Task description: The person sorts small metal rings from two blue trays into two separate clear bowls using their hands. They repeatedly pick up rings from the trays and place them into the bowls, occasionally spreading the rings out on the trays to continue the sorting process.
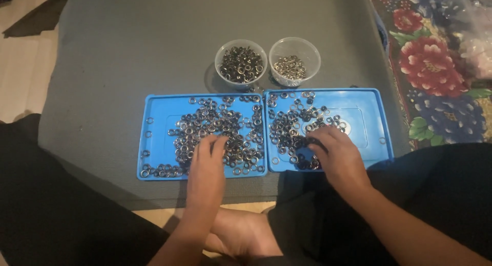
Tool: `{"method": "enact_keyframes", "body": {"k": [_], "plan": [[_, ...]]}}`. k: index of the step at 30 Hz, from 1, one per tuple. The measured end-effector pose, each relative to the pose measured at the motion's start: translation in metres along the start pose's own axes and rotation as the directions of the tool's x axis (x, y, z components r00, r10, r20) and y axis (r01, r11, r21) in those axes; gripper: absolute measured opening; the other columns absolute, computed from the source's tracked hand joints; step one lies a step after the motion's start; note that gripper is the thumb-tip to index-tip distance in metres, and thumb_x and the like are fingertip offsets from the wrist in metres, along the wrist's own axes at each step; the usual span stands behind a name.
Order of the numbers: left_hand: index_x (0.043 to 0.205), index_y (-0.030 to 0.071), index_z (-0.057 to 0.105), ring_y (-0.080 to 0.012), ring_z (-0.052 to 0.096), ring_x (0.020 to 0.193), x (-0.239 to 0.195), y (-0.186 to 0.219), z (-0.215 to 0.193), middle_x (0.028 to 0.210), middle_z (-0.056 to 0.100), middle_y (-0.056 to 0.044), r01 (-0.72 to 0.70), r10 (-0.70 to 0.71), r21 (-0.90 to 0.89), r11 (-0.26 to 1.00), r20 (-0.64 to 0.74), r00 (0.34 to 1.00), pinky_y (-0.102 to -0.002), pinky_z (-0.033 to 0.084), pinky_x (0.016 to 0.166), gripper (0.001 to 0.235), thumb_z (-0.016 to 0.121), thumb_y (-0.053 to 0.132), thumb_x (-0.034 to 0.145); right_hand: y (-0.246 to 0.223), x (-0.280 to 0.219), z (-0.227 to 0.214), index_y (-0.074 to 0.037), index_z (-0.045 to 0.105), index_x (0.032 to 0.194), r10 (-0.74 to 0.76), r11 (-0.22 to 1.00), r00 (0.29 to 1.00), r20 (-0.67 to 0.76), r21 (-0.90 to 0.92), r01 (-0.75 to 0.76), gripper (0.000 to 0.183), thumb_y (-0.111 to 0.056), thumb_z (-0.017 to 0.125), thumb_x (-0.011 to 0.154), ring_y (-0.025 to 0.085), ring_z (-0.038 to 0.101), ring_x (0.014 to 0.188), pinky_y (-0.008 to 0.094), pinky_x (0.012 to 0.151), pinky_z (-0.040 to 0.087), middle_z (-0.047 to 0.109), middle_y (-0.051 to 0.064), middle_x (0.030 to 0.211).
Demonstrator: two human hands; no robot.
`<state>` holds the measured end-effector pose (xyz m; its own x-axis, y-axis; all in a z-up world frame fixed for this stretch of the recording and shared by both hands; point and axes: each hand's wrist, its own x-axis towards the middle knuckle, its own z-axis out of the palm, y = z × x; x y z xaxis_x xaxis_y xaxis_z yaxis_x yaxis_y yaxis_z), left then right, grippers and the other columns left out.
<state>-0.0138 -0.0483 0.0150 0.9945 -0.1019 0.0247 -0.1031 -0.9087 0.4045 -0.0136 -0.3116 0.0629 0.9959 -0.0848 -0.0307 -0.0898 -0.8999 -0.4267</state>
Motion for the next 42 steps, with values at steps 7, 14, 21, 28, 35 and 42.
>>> {"method": "enact_keyframes", "body": {"k": [7,14,21,28,35,42], "plan": [[0.126,0.016,0.064,-0.0241,0.069,0.102,-0.004,-0.004,0.011,0.118,0.057,0.001,0.017,-0.033,-0.113,0.993,-0.136,0.99,-0.036,0.062,0.082,0.025,0.052,0.025,0.105,0.007,0.001,-0.002,-0.019,0.074,0.121,0.124,0.991,0.992,0.0,0.047,-0.124,0.027,-0.022,0.072,0.095,0.029,0.073,0.103,0.037,0.084,0.062,0.073,0.009,0.112],[0.109,0.012,0.066,-0.0227,0.068,0.086,-0.001,-0.009,0.009,0.101,0.058,-0.001,0.0,-0.052,-0.219,0.976,-0.232,0.971,-0.033,0.06,0.072,0.021,0.06,0.031,0.103,-0.004,0.007,-0.018,-0.012,0.076,0.119,0.064,0.997,0.998,-0.018,0.049,-0.063,0.024,-0.012,0.07,0.096,0.034,0.074,0.1,0.042,0.084,0.061,0.076,0.013,0.109],[0.095,0.014,0.061,-0.021,0.07,0.079,0.007,-0.02,0.021,0.085,0.06,0.001,-0.028,-0.015,-0.158,0.987,-0.264,0.964,-0.031,0.058,0.063,0.033,0.071,0.045,0.093,-0.002,0.006,-0.022,-0.009,0.075,0.119,0.132,0.99,0.991,0.007,0.056,-0.132,0.024,-0.007,0.068,0.096,0.035,0.073,0.101,0.044,0.087,0.06,0.076,0.015,0.107],[0.098,0.012,0.065,-0.0277,0.072,0.087,0.008,-0.012,-0.008,0.092,0.067,-0.004,-0.03,-0.029,-0.205,0.978,-0.281,0.959,-0.036,0.061,0.068,0.019,0.074,0.028,0.094,0.015,0.007,-0.011,-0.009,0.074,0.117,0.132,0.977,0.988,-0.078,0.181,-0.116,0.026,-0.001,0.071,0.092,0.038,0.072,0.101,0.047,0.086,0.06,0.075,0.016,0.107],[0.11,0.012,0.068,-0.0298,0.075,0.084,0.008,-0.019,-0.017,0.095,0.073,-0.01,0.073,-0.14,-0.294,0.953,-0.212,0.967,-0.037,0.062,0.07,0.014,0.063,0.023,0.103,0.014,0.007,-0.015,-0.007,0.071,0.118,0.177,0.954,0.97,-0.168,0.27,-0.128,0.027,0.005,0.067,0.094,0.043,0.069,0.106,0.051,0.089,0.059,0.073,0.021,0.109],[0.11,0.011,0.077,-0.0276,0.076,0.096,0.012,-0.023,-0.029,0.104,0.075,-0.011,0.089,-0.128,-0.267,0.96,-0.134,0.983,-0.034,0.062,0.081,0.016,0.067,0.02,0.1,0.023,0.007,-0.007,-0.008,0.072,0.119,0.194,0.937,0.974,-0.119,0.317,-0.148,0.032,0.003,0.075,0.089,0.04,0.072,0.103,0.047,0.088,0.06,0.075,0.019,0.105]]}}
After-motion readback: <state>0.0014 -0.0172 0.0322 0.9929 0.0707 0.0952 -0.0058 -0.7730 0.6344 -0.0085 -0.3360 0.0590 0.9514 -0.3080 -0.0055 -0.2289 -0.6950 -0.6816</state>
